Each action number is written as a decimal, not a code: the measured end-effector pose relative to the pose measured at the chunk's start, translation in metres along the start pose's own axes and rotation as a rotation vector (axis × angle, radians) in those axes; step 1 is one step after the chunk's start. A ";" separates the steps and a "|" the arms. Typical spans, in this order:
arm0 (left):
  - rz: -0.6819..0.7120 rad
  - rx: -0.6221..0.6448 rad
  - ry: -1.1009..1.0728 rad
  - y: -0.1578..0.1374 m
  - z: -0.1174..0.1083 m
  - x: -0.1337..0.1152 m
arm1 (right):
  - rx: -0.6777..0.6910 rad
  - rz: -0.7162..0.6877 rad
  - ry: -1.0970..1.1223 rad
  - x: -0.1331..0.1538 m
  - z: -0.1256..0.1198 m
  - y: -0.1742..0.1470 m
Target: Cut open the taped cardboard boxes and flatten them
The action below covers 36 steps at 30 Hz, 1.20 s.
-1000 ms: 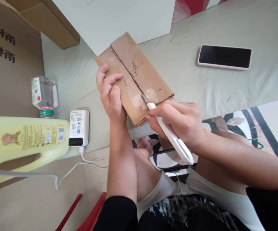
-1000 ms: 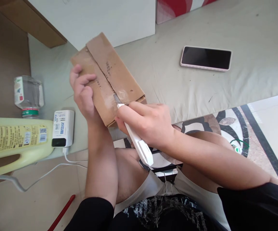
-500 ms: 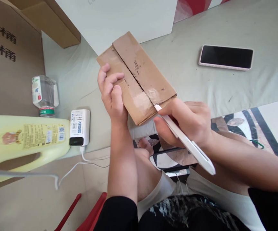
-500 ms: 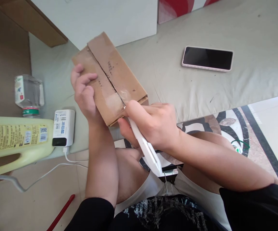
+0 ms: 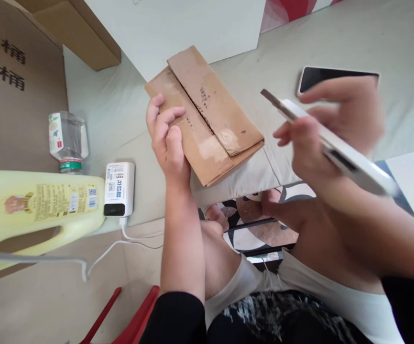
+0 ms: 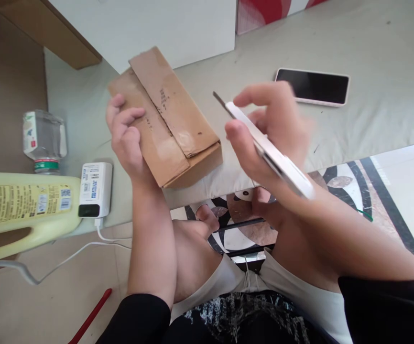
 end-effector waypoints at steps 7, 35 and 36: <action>-0.010 -0.071 -0.021 -0.003 -0.004 -0.002 | 0.281 0.124 -0.420 -0.105 0.054 0.001; -0.435 -0.078 -0.504 0.003 -0.021 0.053 | 0.675 0.077 0.181 -0.058 0.097 -0.020; -0.478 -0.074 -0.490 0.000 -0.019 0.056 | 0.639 0.109 0.241 -0.059 0.094 -0.018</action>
Point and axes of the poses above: each hand's wrist, its own y-axis towards the middle knuckle, its own z-axis out of the palm, x = y × z, the point moved 8 cm from there along y, towards the middle knuckle, and after that the axes turned 12 degrees about y, right-handed, at the moved point
